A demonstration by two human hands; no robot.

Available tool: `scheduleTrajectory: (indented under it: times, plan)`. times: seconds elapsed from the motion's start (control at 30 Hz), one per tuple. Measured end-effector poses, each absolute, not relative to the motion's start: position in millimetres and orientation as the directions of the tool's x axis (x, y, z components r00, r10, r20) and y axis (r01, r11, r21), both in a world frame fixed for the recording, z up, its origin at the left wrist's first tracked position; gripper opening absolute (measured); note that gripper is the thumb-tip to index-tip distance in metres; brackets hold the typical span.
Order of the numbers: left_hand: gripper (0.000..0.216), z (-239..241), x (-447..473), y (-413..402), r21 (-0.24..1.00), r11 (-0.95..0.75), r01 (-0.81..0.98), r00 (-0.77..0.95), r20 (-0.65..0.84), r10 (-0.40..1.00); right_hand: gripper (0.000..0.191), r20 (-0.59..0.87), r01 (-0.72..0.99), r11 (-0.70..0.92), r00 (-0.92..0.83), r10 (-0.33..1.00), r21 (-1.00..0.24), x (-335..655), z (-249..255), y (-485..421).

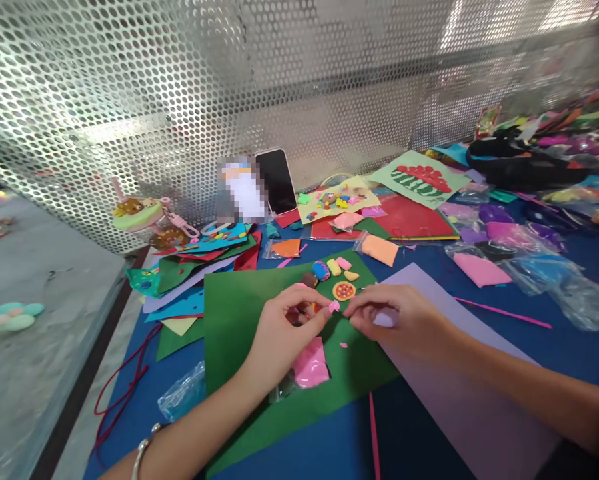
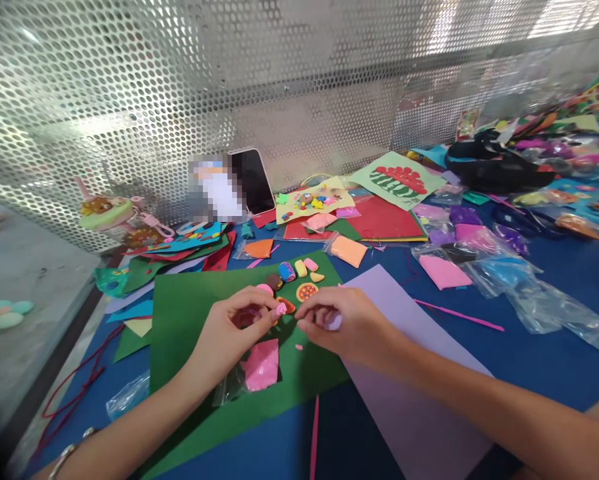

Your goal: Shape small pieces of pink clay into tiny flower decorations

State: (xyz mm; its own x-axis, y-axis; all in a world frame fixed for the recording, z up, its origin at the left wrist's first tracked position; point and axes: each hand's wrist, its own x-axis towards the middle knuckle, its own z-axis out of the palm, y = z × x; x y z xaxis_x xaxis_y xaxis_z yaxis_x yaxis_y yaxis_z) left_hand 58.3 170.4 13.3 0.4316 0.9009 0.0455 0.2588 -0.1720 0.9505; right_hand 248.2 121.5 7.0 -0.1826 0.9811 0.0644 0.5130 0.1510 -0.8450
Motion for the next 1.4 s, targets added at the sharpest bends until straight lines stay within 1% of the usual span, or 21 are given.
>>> scheduleTrajectory:
  times: [0.1,0.2,0.33,0.53,0.67,0.83,1.0,1.1,1.2,1.27,1.33,1.4]
  plan:
    - [0.01,12.2,59.8,169.3,0.946,-0.19,0.264,0.432,0.06,0.9,0.016,0.024,0.465,0.072,-0.108,0.994,-0.882,243.9,10.6,126.0]
    - [0.009,10.9,61.0,168.6,0.946,-0.196,0.257,0.43,0.069,0.9,0.015,0.066,0.479,0.09,-0.068,0.996,-0.873,241.4,15.1,128.7]
    - [0.008,8.8,62.3,167.8,0.952,-0.178,0.247,0.437,0.054,0.898,0.012,0.119,0.503,0.134,-0.062,0.991,-0.854,240.1,17.3,129.2]
    - [0.008,9.2,63.6,166.6,0.95,-0.164,0.266,0.44,0.032,0.898,0.01,0.137,0.501,0.152,-0.067,0.988,-0.852,238.1,15.9,129.1]
    - [0.008,10.2,63.3,166.0,0.948,-0.168,0.269,0.439,0.034,0.898,0.012,0.137,0.52,0.152,-0.069,0.988,-0.84,237.6,15.2,130.8]
    - [0.009,9.8,62.9,164.2,0.944,-0.186,0.271,0.442,0.049,0.896,0.011,0.148,0.5,0.169,-0.081,0.986,-0.85,236.2,13.9,130.2]
    - [0.008,8.3,62.7,163.8,0.943,-0.194,0.271,0.459,0.051,0.887,0.011,0.131,0.491,0.138,-0.05,0.99,-0.86,237.2,14.3,128.8]
    - [0.01,4.8,61.4,165.0,0.924,-0.224,0.309,0.471,0.056,0.88,0.012,0.104,0.489,0.098,-0.016,0.994,-0.867,246.6,16.7,129.2]
    - [0.012,2.5,60.2,165.7,0.864,-0.34,0.372,0.504,0.12,0.855,0.013,0.1,0.562,0.06,0.041,0.994,-0.825,263.3,16.9,128.0]
    - [0.014,3.3,60.5,166.0,0.784,-0.458,0.418,0.562,0.173,0.809,0.013,0.118,0.623,0.052,0.065,0.991,-0.781,274.9,13.4,125.2]
    - [0.015,5.5,62.1,167.0,0.663,-0.588,0.464,0.648,0.198,0.735,0.014,0.125,0.651,0.049,0.072,0.99,-0.757,284.2,7.4,121.4]
    - [0.016,8.2,65.5,169.5,0.518,-0.71,0.477,0.749,0.182,0.637,0.014,0.123,0.661,0.042,0.077,0.989,-0.749,290.5,1.2,117.9]
